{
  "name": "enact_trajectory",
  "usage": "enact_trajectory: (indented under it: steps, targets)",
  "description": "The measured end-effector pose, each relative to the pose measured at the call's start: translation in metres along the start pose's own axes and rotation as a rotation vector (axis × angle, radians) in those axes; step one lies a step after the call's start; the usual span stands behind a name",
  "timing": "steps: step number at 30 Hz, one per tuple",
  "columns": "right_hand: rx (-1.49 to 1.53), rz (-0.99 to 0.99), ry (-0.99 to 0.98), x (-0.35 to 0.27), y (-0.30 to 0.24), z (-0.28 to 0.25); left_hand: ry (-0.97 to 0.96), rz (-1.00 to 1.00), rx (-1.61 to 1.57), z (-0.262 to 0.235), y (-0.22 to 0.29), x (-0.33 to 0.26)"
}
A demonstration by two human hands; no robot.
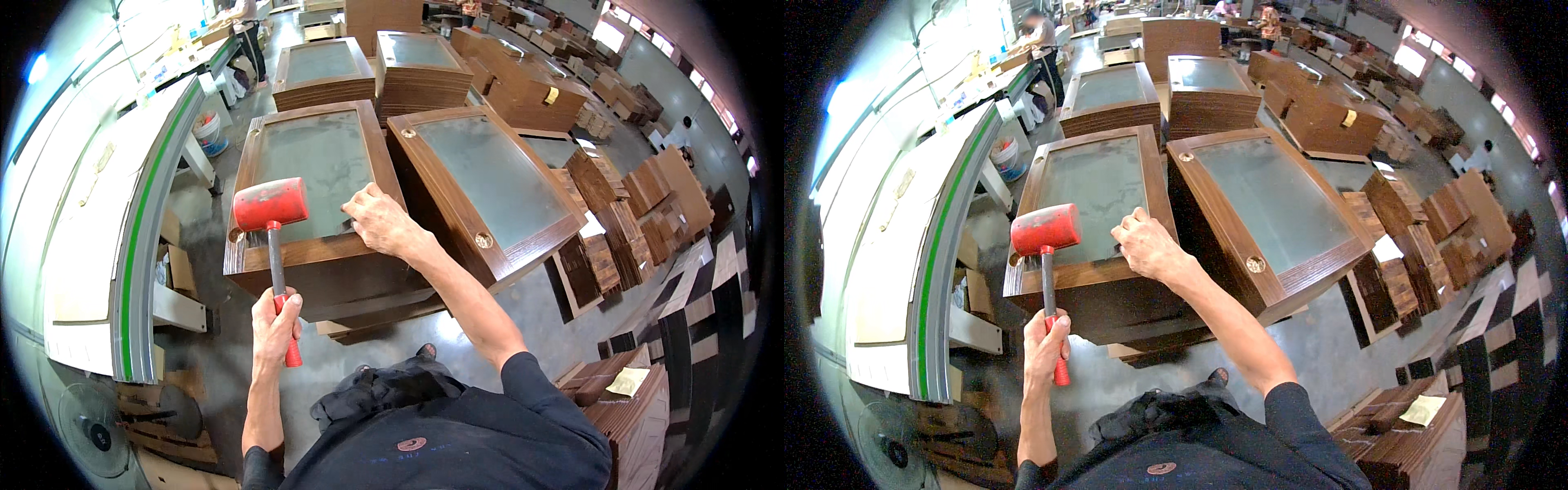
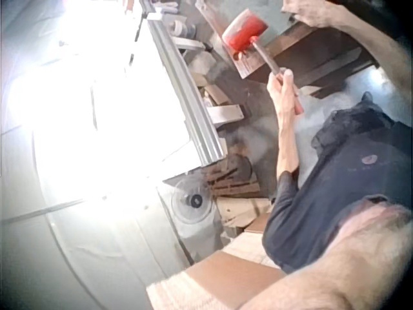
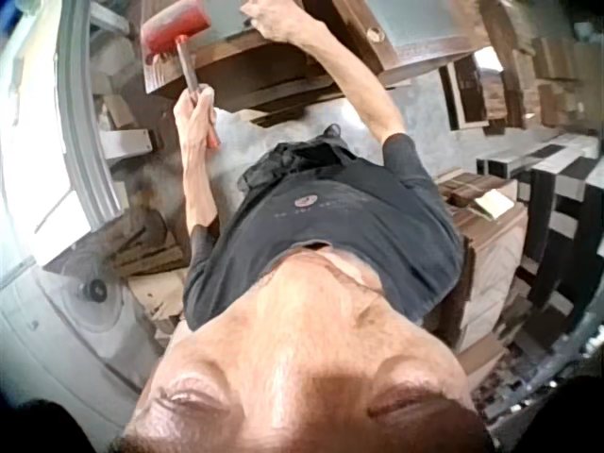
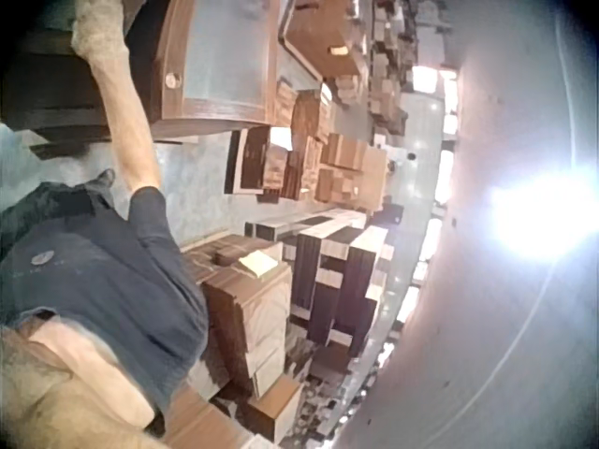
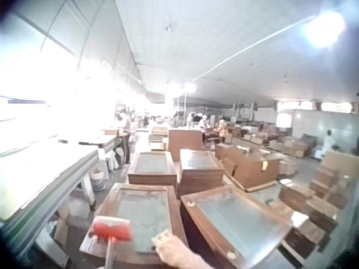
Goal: The person taps a wooden cabinet door with a rubber mallet and scrapes the edges of the wood with a small metal blade.
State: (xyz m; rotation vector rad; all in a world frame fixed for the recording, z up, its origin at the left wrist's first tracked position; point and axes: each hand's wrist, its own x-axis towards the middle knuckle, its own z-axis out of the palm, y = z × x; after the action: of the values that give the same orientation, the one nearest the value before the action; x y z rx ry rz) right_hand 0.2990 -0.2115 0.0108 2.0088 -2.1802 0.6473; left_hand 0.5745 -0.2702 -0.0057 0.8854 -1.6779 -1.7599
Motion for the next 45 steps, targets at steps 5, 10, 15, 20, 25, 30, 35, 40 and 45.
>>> enact_trajectory:
  steps: [5,10,15,20,25,30,35,40,45]
  targets:
    - [-0.038,-0.039,-0.049,0.005,0.007,-0.003,-0.034,-0.008,-0.046,0.0,0.009,0.013]
    - [-0.086,-0.096,0.037,0.015,0.012,0.016,-0.078,0.072,-0.055,-0.017,-0.016,0.024]
    - [-0.052,-0.11,0.046,0.016,0.012,0.013,-0.016,0.047,-0.086,-0.021,-0.022,0.019]
    - [-0.008,-0.036,-0.07,0.015,0.014,-0.013,-0.049,0.03,-0.056,-0.015,-0.013,0.021]
    - [0.108,-0.023,-0.057,0.016,0.007,-0.021,-0.037,-0.025,-0.121,-0.019,-0.01,0.016]
    - [0.375,0.055,0.238,-0.009,-0.038,-0.06,0.064,-0.026,-0.321,-0.044,-0.046,0.003]
    - [0.859,0.196,0.179,-0.066,-0.079,-0.031,0.21,0.017,-0.312,-0.072,-0.113,-0.034]
    - [1.068,0.567,-0.063,-0.156,-0.092,0.043,0.039,-0.254,-0.19,-0.036,-0.173,-0.067]
    - [0.842,0.73,-0.211,-0.201,-0.109,0.076,-0.208,-0.391,-0.034,0.01,-0.154,-0.071]
